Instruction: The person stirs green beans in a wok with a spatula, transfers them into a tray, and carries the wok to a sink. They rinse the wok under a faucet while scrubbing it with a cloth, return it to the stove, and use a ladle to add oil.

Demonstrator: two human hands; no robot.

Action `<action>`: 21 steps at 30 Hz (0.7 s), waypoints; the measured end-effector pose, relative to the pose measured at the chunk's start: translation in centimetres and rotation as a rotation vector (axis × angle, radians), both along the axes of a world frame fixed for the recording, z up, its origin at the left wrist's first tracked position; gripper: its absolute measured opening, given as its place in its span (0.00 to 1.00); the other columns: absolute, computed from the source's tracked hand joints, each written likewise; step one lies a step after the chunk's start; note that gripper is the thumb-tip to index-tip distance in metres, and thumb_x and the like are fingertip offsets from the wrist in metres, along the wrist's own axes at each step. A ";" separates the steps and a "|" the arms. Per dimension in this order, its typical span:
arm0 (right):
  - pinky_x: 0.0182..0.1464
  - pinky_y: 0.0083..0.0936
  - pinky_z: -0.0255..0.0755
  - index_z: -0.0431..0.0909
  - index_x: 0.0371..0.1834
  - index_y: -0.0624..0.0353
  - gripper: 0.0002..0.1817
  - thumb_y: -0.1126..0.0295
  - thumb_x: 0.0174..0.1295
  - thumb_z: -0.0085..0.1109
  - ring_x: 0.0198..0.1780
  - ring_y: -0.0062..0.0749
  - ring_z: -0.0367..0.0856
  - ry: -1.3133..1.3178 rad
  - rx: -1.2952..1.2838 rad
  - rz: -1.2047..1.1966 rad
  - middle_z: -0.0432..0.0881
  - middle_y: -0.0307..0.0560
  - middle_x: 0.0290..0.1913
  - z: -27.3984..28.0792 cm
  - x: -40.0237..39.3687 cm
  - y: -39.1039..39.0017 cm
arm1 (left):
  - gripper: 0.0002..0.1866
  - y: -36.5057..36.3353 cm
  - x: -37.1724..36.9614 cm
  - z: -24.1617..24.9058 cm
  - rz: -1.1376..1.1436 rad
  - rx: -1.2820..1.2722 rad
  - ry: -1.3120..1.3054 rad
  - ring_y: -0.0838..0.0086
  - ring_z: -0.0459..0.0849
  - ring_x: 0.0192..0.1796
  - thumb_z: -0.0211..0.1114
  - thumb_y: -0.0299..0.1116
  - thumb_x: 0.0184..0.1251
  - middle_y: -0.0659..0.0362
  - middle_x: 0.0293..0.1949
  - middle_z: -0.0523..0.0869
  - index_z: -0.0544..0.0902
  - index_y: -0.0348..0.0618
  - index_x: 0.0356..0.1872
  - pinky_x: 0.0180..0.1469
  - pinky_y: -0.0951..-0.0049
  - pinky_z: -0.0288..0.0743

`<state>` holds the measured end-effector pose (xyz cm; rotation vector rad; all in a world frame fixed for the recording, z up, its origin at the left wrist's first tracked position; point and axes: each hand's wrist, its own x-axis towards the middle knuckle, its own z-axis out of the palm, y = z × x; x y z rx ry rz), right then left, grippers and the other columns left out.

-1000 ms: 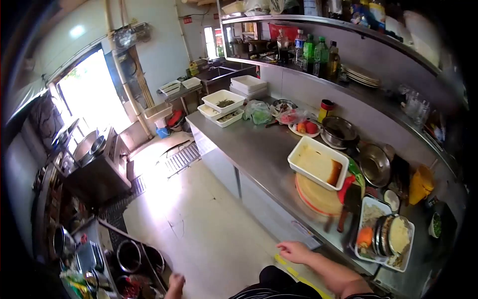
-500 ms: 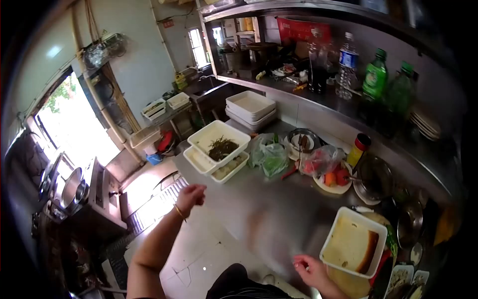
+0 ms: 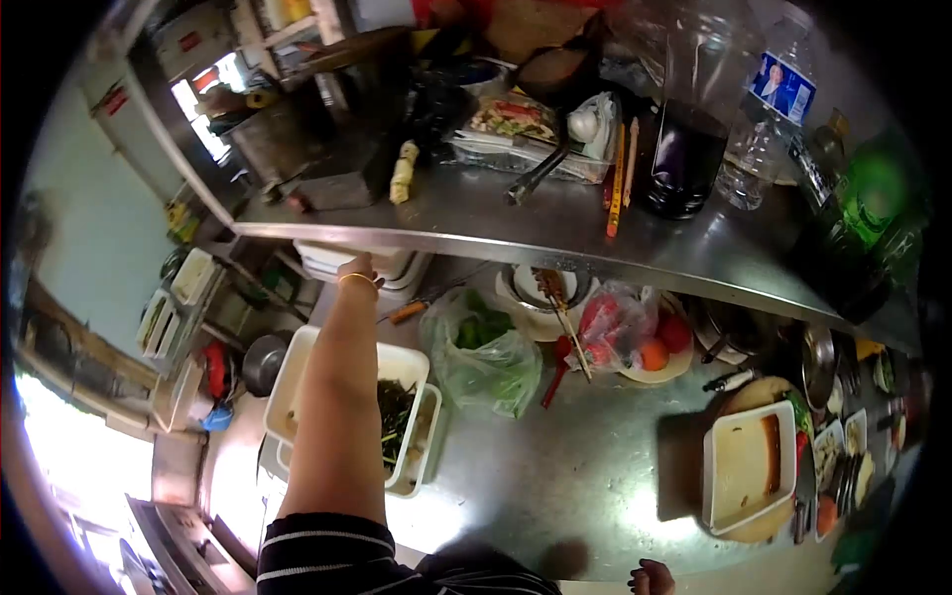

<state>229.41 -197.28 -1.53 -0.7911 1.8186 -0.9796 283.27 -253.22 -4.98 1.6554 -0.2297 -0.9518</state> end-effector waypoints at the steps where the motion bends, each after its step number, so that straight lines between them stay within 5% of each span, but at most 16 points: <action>1: 0.42 0.20 0.74 0.76 0.53 0.68 0.14 0.72 0.67 0.54 0.38 0.24 0.78 0.001 0.020 -0.012 0.81 0.45 0.40 0.1 1.4 -0.1 | 0.19 -1.6 0.2 -0.6 -0.003 0.006 0.017 0.63 0.79 0.42 0.62 0.43 0.66 0.54 0.42 0.78 0.77 0.43 0.51 0.39 0.57 0.81; 17: 0.46 0.25 0.76 0.77 0.53 0.67 0.14 0.74 0.66 0.54 0.44 0.30 0.81 0.232 0.122 0.077 0.84 0.53 0.42 1.9 9.4 0.5 | 0.21 -5.7 7.6 -3.3 -0.184 -0.233 0.242 0.61 0.79 0.45 0.57 0.48 0.68 0.54 0.45 0.79 0.76 0.45 0.53 0.44 0.52 0.79; 20: 0.50 0.29 0.73 0.76 0.49 0.69 0.15 0.69 0.64 0.60 0.47 0.33 0.79 0.057 0.166 -0.052 0.81 0.51 0.43 0.5 9.1 2.2 | 0.21 -4.6 11.1 -3.0 -0.316 -0.315 0.293 0.60 0.79 0.46 0.57 0.49 0.68 0.54 0.46 0.79 0.76 0.46 0.53 0.45 0.51 0.79; 21: 0.43 0.24 0.74 0.78 0.48 0.65 0.14 0.70 0.63 0.60 0.40 0.26 0.79 0.058 0.136 -0.065 0.83 0.47 0.38 -0.9 8.9 2.9 | 0.21 -4.1 12.4 -2.9 -0.382 -0.353 0.318 0.60 0.79 0.46 0.56 0.49 0.68 0.54 0.46 0.79 0.76 0.46 0.54 0.45 0.51 0.79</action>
